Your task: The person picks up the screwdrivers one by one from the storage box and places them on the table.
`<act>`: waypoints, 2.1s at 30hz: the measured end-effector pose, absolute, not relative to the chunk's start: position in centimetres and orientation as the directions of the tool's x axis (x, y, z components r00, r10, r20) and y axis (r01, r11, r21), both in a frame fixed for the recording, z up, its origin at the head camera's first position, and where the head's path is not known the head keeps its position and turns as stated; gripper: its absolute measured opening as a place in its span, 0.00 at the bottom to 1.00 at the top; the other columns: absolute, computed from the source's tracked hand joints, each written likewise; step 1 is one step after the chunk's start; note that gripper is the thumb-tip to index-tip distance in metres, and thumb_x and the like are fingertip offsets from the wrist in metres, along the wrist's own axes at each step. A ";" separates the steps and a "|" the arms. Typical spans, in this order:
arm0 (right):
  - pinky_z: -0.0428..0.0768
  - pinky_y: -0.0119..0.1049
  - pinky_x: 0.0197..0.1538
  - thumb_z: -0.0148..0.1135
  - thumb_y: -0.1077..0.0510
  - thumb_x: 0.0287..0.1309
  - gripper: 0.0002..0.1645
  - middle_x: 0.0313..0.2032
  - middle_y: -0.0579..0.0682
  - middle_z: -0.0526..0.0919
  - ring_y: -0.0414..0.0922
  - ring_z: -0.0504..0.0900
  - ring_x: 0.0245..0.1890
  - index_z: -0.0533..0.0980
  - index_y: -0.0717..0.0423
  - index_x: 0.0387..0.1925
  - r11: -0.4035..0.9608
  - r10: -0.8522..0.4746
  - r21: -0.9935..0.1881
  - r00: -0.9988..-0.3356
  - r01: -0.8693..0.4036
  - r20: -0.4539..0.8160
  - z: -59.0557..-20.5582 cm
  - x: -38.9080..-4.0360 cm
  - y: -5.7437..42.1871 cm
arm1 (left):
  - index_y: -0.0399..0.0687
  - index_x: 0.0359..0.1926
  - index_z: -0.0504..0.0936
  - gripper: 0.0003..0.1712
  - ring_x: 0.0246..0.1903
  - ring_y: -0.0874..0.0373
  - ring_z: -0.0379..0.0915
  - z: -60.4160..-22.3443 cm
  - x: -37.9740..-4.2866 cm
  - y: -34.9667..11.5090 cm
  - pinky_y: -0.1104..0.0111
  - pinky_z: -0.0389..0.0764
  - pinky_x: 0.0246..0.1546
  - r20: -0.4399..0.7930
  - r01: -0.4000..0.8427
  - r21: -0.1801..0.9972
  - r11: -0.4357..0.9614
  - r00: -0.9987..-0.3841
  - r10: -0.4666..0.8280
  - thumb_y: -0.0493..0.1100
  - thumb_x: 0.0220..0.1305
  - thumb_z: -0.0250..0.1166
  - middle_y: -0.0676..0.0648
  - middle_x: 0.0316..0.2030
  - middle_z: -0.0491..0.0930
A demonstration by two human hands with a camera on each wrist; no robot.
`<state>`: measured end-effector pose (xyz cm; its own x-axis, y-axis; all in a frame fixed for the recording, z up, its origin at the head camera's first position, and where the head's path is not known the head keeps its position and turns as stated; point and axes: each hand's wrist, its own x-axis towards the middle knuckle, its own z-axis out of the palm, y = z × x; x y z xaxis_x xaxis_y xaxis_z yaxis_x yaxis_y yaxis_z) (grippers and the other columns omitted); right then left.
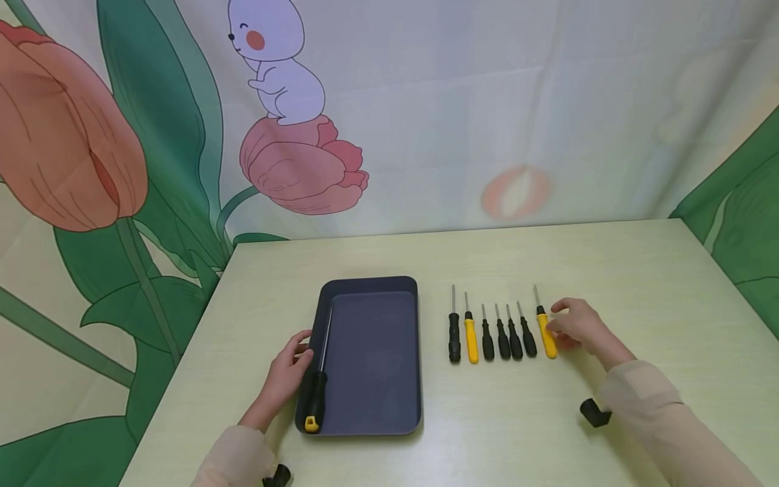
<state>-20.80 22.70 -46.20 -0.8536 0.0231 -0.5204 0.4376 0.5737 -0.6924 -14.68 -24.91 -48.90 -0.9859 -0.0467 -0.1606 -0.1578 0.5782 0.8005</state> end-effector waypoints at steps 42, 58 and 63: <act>0.78 0.34 0.33 0.50 0.56 0.57 0.27 0.40 0.60 0.72 0.49 0.76 0.31 0.61 0.67 0.55 0.495 -0.017 -0.827 -0.948 0.267 -0.317 -43.5 -20.7 19.8 | 0.48 0.62 0.58 0.23 0.52 0.41 0.67 -49.1 -14.9 -25.1 0.52 0.67 0.51 -0.162 -0.158 0.811 0.563 -0.986 -0.045 0.41 0.66 0.45 0.34 0.55 0.67; 0.77 0.36 0.32 0.50 0.57 0.56 0.23 0.39 0.60 0.74 0.47 0.75 0.28 0.64 0.66 0.51 0.565 -0.146 -0.806 -0.940 0.177 -0.308 -43.7 -20.6 16.1 | 0.48 0.62 0.59 0.23 0.51 0.42 0.67 -49.0 -14.9 -25.0 0.52 0.67 0.51 -0.163 -0.164 0.810 0.563 -0.985 -0.052 0.41 0.66 0.45 0.35 0.55 0.67; 0.74 0.36 0.30 0.51 0.59 0.56 0.21 0.36 0.59 0.75 0.47 0.73 0.26 0.66 0.66 0.50 0.553 -0.212 -0.823 -0.934 0.129 -0.289 -44.0 -20.2 14.6 | 0.48 0.62 0.59 0.23 0.51 0.42 0.67 -49.0 -14.9 -25.0 0.52 0.68 0.51 -0.166 -0.169 0.807 0.566 -0.984 -0.056 0.41 0.66 0.45 0.35 0.55 0.67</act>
<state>-20.23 14.59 -43.95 -0.9336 -0.2118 -0.2890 0.1292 0.5533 -0.8229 -14.89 -25.00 -49.02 -0.9845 -0.0562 -0.1662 -0.1685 0.5656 0.8073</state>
